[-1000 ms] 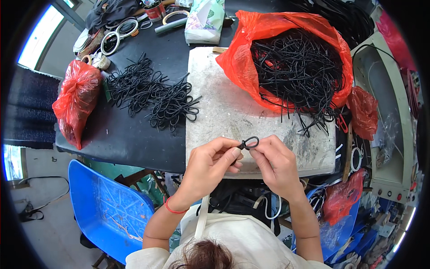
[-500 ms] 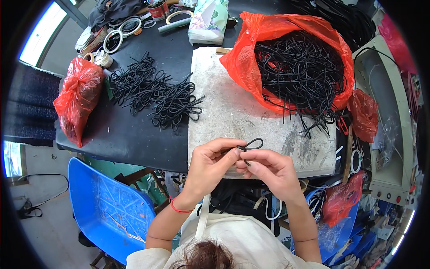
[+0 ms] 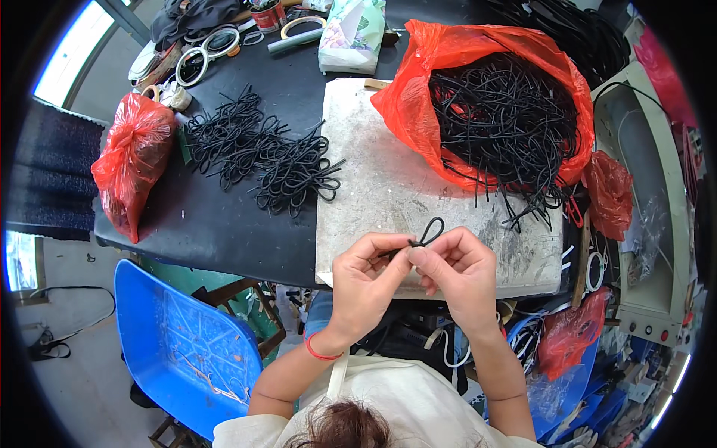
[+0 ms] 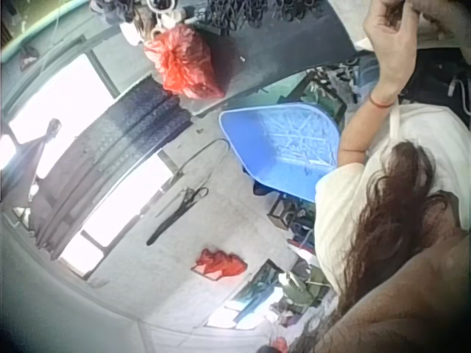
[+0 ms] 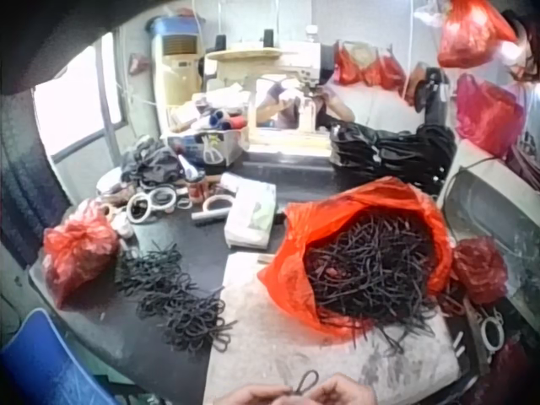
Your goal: The person repeatedly picks up black cable ties from a red bag and ties them into loops by hand. The tied loops are placed on the table to the left. The workspace includes a blue chair and various tools in the background.
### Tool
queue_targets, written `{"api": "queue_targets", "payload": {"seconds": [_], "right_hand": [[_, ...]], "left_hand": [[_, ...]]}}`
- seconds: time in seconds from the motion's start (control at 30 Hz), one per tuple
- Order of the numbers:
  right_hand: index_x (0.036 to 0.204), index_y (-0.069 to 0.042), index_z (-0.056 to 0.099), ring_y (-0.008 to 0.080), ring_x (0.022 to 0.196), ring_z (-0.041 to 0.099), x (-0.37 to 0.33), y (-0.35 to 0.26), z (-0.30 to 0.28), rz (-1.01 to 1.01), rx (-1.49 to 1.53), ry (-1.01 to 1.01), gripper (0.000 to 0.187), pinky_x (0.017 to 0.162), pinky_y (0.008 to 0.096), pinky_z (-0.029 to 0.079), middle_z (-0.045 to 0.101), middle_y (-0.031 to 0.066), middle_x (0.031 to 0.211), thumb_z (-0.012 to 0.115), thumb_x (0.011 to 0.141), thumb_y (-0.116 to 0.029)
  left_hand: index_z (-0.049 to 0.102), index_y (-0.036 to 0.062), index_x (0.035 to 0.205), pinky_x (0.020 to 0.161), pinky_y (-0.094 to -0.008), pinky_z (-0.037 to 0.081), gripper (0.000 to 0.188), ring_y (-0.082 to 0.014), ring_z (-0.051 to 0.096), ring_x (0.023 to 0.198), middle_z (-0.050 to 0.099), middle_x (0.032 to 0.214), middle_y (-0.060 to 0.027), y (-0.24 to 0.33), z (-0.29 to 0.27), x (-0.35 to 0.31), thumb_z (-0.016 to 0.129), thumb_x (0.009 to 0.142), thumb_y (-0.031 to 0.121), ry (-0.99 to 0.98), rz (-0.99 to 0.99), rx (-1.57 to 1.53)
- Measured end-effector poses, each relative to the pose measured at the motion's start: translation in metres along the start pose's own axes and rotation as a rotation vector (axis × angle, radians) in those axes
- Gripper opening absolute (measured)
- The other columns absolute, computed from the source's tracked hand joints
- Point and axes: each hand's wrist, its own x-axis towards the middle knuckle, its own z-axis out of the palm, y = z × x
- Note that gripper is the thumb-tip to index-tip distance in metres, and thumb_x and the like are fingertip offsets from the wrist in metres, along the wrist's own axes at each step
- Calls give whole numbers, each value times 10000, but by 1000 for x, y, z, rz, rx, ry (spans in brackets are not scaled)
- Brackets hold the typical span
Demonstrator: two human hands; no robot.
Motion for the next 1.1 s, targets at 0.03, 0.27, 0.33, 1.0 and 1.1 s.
{"api": "queue_targets", "payload": {"seconds": [0.03, 0.27, 0.33, 1.0, 1.1], "right_hand": [[911, 11, 566, 27, 594, 519, 0, 0, 1, 26, 7, 28, 172, 504, 166, 412, 596, 7, 701, 666, 809, -84], [1043, 11, 523, 50, 714, 559, 5, 4, -1, -81, 9, -41, 272, 643, 187, 460, 598, 34, 791, 652, 814, -57], [1058, 12, 520, 54, 747, 562, 3, 4, 0, -82, 32, -50, 278, 680, 192, 461, 601, 44, 821, 645, 817, -48], [825, -13, 594, 12, 607, 450, 16, 9, -5, -104, 8, 11, 114, 558, 166, 372, 526, -48, 657, 612, 856, -121], [794, -21, 568, 1, 595, 424, 14, 14, -1, -177, -63, 88, 129, 530, 168, 347, 508, -52, 644, 596, 869, -122]], "left_hand": [[589, -48, 988, 746, -214, 474, 170, -99, 584, 831, 625, 932, -87, -1, -1, 1, 600, 828, 9, -21, 22, 44], [586, -56, 975, 743, -217, 475, 163, -97, 585, 823, 623, 929, -84, 7, -7, 6, 602, 829, 16, -56, -12, 97], [586, -56, 970, 744, -220, 478, 158, -96, 586, 824, 619, 924, -82, 10, -6, 6, 601, 830, 15, -24, -55, 8], [441, 2, 1080, 681, -274, 490, 329, -174, 627, 739, 634, 857, -136, 22, -6, 7, 584, 784, -7, -281, 112, 490], [385, 14, 1140, 706, -285, 488, 401, -178, 621, 764, 624, 898, -142, 24, -6, 7, 575, 788, -9, -365, 55, 505]]}}
